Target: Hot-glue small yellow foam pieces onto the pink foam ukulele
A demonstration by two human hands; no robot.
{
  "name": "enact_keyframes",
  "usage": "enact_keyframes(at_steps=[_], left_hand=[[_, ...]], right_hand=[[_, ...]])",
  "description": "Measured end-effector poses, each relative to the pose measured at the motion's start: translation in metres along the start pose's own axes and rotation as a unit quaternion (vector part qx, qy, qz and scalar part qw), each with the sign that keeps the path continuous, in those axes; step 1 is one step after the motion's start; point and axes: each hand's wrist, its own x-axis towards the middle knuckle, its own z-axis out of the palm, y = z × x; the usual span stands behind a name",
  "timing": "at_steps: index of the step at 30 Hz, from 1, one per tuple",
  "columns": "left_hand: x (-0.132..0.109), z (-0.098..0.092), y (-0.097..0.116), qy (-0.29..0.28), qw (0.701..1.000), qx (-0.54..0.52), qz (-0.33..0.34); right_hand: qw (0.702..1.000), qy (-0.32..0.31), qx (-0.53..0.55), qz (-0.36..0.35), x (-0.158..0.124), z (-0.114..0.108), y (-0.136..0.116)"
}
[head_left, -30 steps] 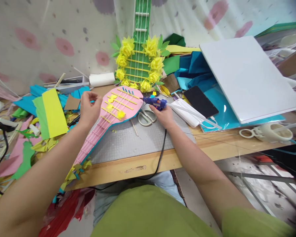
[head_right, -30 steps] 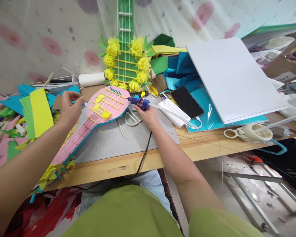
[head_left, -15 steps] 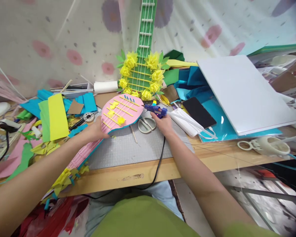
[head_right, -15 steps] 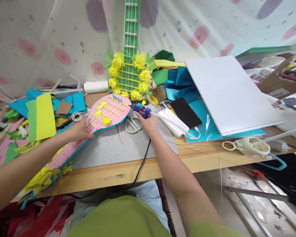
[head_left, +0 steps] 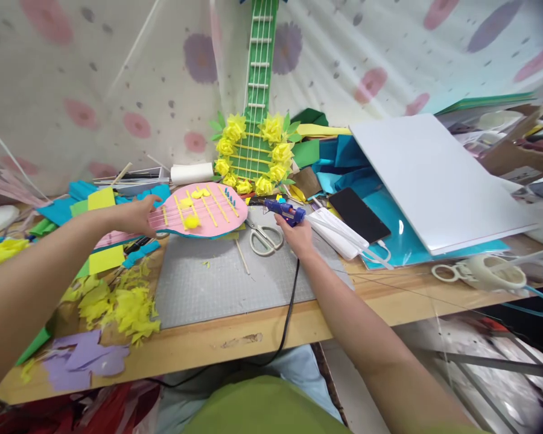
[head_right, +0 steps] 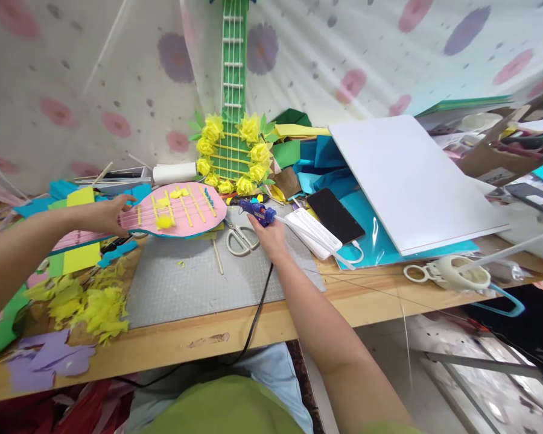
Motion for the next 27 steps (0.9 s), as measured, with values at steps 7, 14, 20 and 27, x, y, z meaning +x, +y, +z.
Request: enact_keyframes(at_steps=[7,14,20,27], left_hand=[[0.024,0.017,-0.025,-0.135,0.989,0.067,0.003],[0.016,0.035,-0.003,-0.229,0.971,0.037,-0.052],[0.012,0.029,-0.012,-0.231,0.971,-0.006,-0.067],[0.033,0.013,0.003,-0.054,0.993,-0.04,-0.096]], right_hand=[[1.0,-0.006,0.01,0.0,0.0,0.003,0.003],[1.0,0.014,0.018,0.012,-0.002,0.004,0.0],[0.999,0.017,-0.028,0.043,0.001,0.004,0.003],[0.996,0.04,-0.073,0.013,0.01,0.002,0.008]])
